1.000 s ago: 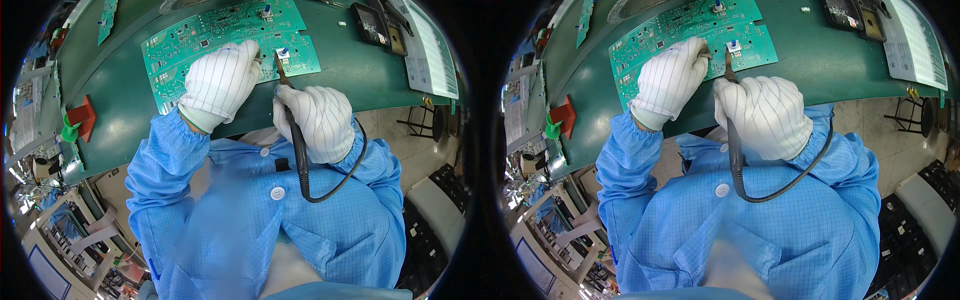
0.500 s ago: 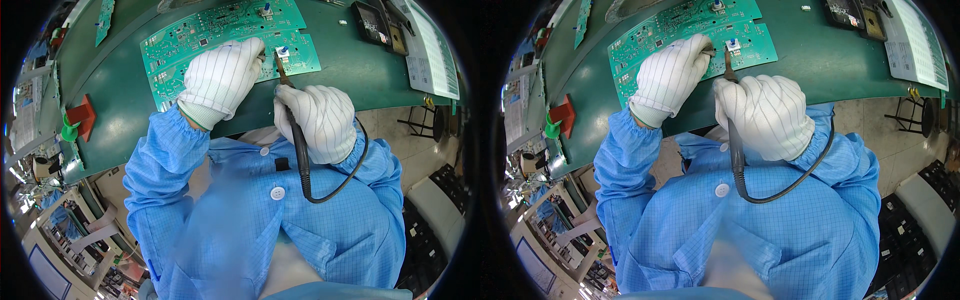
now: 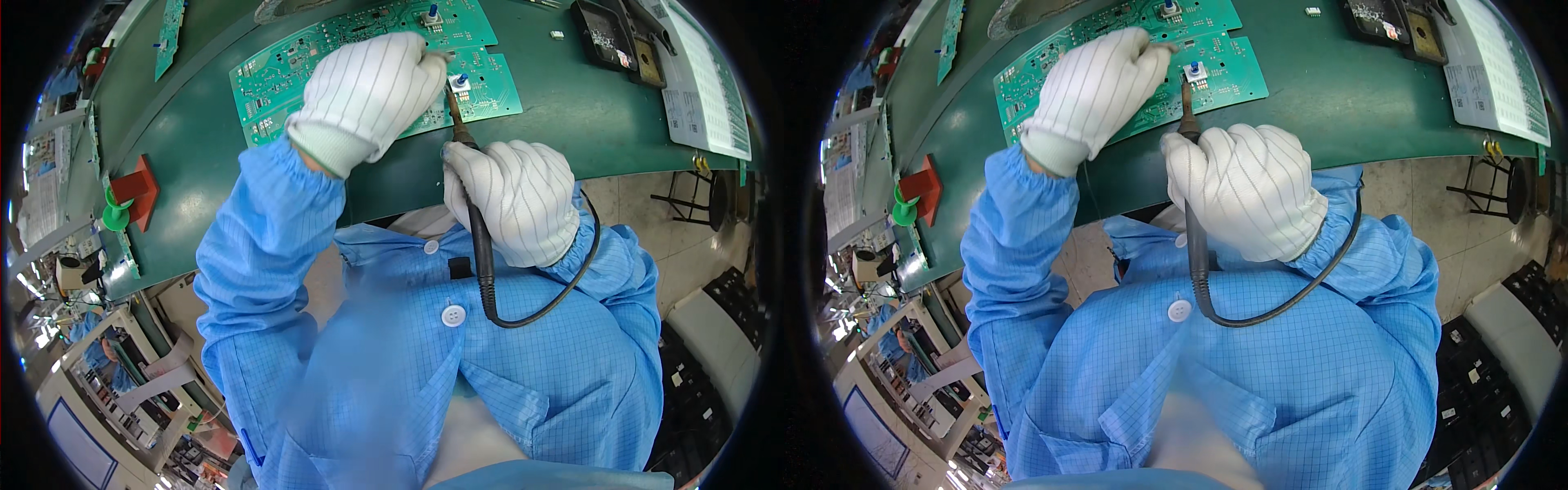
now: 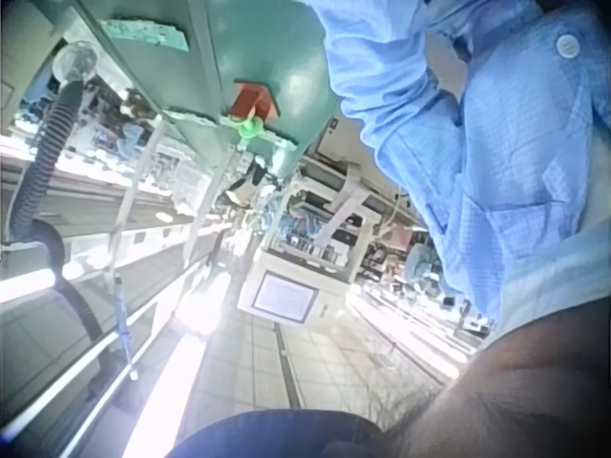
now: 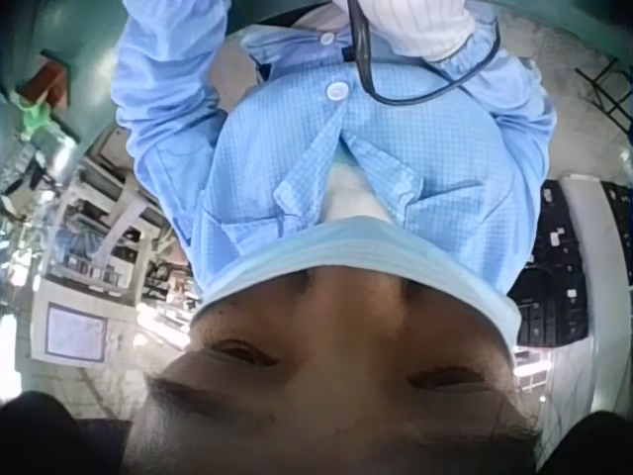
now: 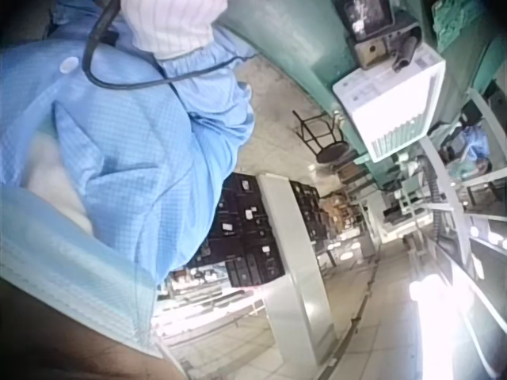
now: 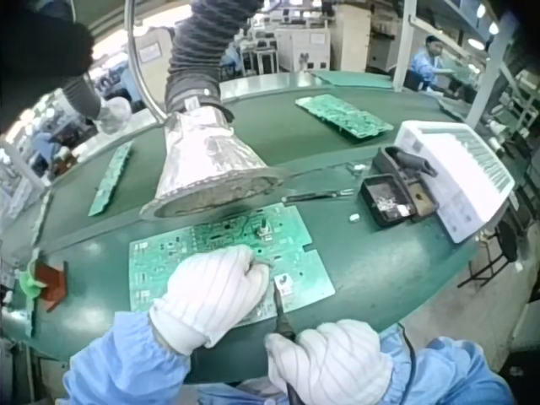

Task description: Soldering components onto multiple printed circuit boards.

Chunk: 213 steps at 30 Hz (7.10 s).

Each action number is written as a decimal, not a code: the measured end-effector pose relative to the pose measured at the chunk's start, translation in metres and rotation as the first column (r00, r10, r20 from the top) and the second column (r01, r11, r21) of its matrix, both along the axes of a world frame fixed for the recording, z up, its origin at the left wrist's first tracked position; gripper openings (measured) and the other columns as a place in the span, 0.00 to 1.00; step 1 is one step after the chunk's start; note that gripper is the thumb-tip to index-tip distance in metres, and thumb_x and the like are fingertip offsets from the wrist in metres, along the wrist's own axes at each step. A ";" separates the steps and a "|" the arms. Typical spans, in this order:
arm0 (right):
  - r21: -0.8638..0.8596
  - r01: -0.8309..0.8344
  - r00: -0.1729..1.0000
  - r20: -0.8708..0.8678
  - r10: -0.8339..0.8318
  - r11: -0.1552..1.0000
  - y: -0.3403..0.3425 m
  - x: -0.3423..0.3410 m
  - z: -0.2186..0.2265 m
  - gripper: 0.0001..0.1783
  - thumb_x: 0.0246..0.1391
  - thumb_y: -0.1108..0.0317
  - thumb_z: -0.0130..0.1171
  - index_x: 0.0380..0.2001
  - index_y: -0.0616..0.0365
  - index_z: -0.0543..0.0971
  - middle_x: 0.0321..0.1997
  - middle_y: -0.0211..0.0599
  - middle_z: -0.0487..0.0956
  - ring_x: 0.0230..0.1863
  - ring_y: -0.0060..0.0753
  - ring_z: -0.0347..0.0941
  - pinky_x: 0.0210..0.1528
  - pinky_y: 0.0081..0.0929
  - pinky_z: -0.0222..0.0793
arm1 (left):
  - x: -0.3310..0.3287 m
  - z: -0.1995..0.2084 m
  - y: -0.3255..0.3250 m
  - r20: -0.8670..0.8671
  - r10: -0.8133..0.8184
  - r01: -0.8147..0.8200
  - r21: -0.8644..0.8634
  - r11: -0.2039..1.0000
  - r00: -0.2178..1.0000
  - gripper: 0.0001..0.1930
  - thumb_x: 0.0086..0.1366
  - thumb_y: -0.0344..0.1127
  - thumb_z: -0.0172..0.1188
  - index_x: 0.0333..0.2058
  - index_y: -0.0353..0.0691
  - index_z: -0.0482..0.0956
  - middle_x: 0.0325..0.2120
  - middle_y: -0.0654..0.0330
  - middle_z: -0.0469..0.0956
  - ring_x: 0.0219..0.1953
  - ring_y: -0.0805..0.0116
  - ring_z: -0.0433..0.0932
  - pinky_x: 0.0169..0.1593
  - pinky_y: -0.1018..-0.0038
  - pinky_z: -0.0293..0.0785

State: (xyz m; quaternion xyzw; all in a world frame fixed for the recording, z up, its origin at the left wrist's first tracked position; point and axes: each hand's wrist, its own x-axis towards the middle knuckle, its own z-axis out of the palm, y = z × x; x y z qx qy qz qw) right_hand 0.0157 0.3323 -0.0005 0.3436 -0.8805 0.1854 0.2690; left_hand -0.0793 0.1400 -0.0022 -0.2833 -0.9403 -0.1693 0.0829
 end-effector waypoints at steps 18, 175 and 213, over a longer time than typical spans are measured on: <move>0.026 -0.001 0.999 -0.047 0.003 1.000 0.002 0.004 -0.003 0.16 0.42 0.68 0.70 0.38 0.55 0.82 0.24 0.29 0.71 0.22 0.29 0.71 0.23 0.27 0.64 | -0.027 0.014 0.018 0.389 0.201 -0.110 -0.244 0.963 0.899 0.49 0.50 0.84 0.50 0.33 0.31 0.82 0.28 0.43 0.80 0.36 0.46 0.82 0.42 0.58 0.76; -0.297 -0.455 0.817 0.236 0.527 0.839 0.123 -0.089 -0.042 0.18 0.41 0.78 0.68 0.39 0.53 0.83 0.36 0.37 0.76 0.39 0.42 0.77 0.41 0.39 0.75 | 0.017 -0.013 0.030 0.086 0.148 -0.141 -0.080 0.987 0.985 0.06 0.62 0.38 0.64 0.35 0.48 0.76 0.26 0.59 0.77 0.22 0.58 0.80 0.24 0.66 0.75; -0.470 0.095 0.923 0.372 0.099 0.878 0.157 -0.094 -0.038 0.14 0.45 0.80 0.66 0.39 0.60 0.82 0.34 0.43 0.80 0.31 0.33 0.77 0.34 0.26 0.72 | 0.002 -0.023 0.048 0.078 0.100 -0.097 -0.043 0.994 0.992 0.05 0.59 0.33 0.60 0.31 0.42 0.73 0.23 0.53 0.77 0.20 0.59 0.79 0.23 0.67 0.76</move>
